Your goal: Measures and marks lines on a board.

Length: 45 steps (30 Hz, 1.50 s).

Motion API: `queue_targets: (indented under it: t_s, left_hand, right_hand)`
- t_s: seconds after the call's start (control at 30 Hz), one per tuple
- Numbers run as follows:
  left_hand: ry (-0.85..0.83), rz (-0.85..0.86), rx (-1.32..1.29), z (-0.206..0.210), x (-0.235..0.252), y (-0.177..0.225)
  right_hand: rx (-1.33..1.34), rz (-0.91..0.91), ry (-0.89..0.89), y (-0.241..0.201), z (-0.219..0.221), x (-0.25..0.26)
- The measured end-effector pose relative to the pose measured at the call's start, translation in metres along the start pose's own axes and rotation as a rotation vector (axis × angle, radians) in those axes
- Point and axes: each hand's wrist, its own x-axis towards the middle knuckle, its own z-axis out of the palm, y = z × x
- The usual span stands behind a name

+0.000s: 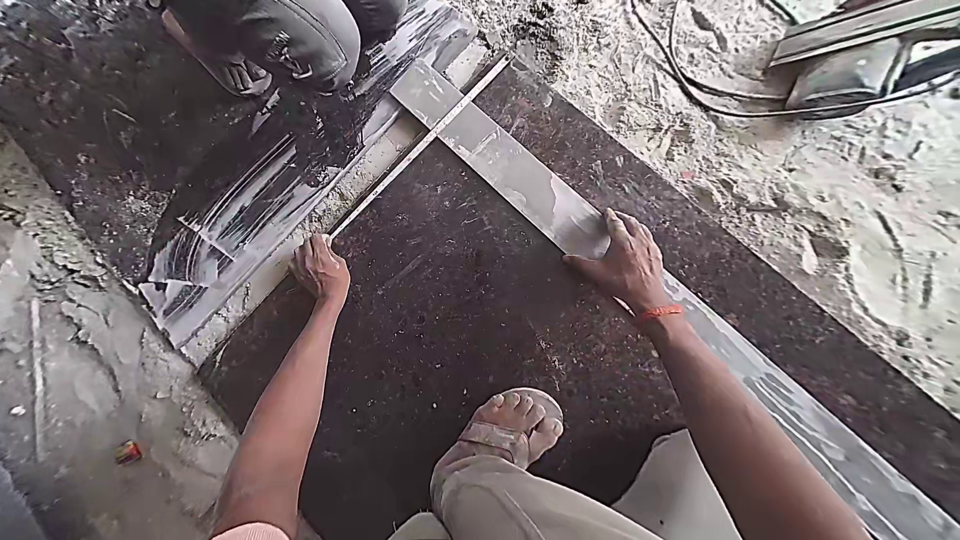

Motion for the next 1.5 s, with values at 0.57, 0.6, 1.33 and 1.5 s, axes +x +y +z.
queue_targets:
  t_s: [0.57, 0.6, 1.33, 1.5]
  left_hand:
    - [0.003, -0.005, -0.017, 0.001, -0.001, -0.002]
    - [0.013, -0.003, -0.016, 0.002, 0.000, -0.001]
    - [0.018, -0.014, -0.040, 0.007, 0.000, -0.003]
    - [0.009, -0.010, -0.063, 0.002, 0.000, -0.002]
  right_hand:
    - [-0.033, -0.029, -0.041, 0.008, -0.012, 0.025]
    - [-0.048, -0.035, -0.039, 0.009, -0.012, 0.025]
    - [-0.027, 0.023, -0.034, 0.002, -0.011, 0.027]
    - [-0.026, 0.033, -0.051, 0.000, -0.013, 0.027]
